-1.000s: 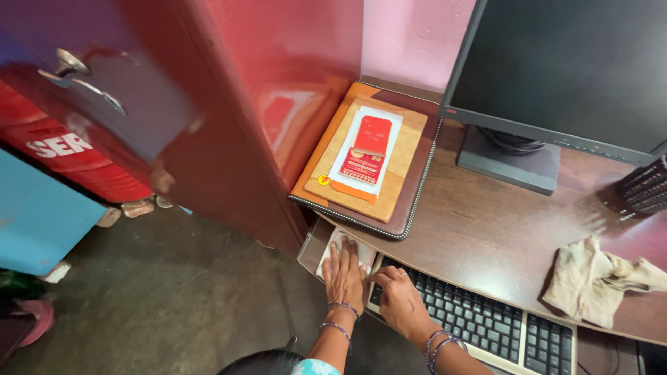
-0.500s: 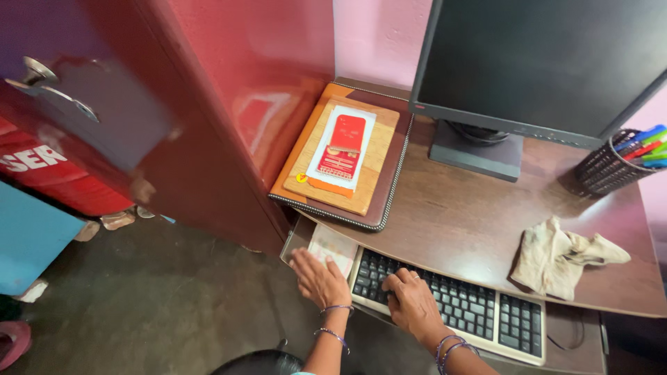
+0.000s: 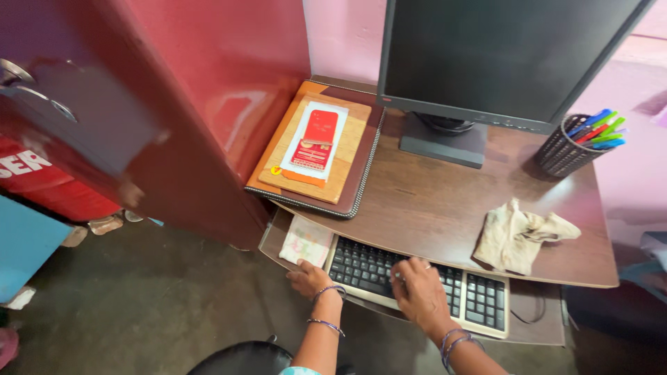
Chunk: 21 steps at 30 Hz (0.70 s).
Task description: The person wipes a desk surface and a metal chair using a white cloth. The person moves the cloth across the desk, then wipes the chair's seat and backrest.
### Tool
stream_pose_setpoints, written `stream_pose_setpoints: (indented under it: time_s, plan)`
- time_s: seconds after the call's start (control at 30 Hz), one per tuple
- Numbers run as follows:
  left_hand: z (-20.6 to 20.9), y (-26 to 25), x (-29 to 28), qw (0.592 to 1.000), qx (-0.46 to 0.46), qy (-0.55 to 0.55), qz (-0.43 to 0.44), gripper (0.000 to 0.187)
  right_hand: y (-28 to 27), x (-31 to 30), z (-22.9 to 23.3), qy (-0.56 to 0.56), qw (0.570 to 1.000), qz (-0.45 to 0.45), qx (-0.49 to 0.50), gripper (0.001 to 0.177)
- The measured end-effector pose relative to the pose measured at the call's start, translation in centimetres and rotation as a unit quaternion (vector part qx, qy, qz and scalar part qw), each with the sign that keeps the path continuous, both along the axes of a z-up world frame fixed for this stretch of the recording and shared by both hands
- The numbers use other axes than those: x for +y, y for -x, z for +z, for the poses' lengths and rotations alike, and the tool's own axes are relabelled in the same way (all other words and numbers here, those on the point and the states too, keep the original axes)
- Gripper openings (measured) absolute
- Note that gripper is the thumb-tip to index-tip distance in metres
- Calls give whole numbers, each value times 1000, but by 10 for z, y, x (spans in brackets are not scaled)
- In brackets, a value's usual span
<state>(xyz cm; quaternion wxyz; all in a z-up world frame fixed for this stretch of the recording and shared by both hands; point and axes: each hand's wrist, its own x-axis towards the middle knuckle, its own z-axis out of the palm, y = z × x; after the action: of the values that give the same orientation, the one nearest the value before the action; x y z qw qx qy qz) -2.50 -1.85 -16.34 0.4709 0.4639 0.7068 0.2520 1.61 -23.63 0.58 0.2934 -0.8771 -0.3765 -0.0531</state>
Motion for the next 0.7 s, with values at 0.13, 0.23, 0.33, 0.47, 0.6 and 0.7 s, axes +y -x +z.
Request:
stream_pose_setpoints:
  time_s: [0.13,0.23,0.33,0.47,0.6,0.7]
  plan:
    - [48,0,-24,998,63,-3,5,71,-27,-27,11,-6,986,-162,-51,24]
    - [81,3,-45,996,85,-26,5,65,-44,-48,5,37,950,-300,-84,46]
    - [108,5,-62,995,91,-41,-6,64,-65,-66,-6,101,930,-354,-13,65]
    - [127,2,-83,988,98,-115,-32,69,-75,-83,-20,112,928,-348,71,78]
    - [132,-9,-108,905,-35,-410,-111,61,-67,-81,-13,16,947,-316,47,87]
    - [147,-24,-130,893,-171,-324,-260,51,-54,-77,11,-49,958,-279,52,82]
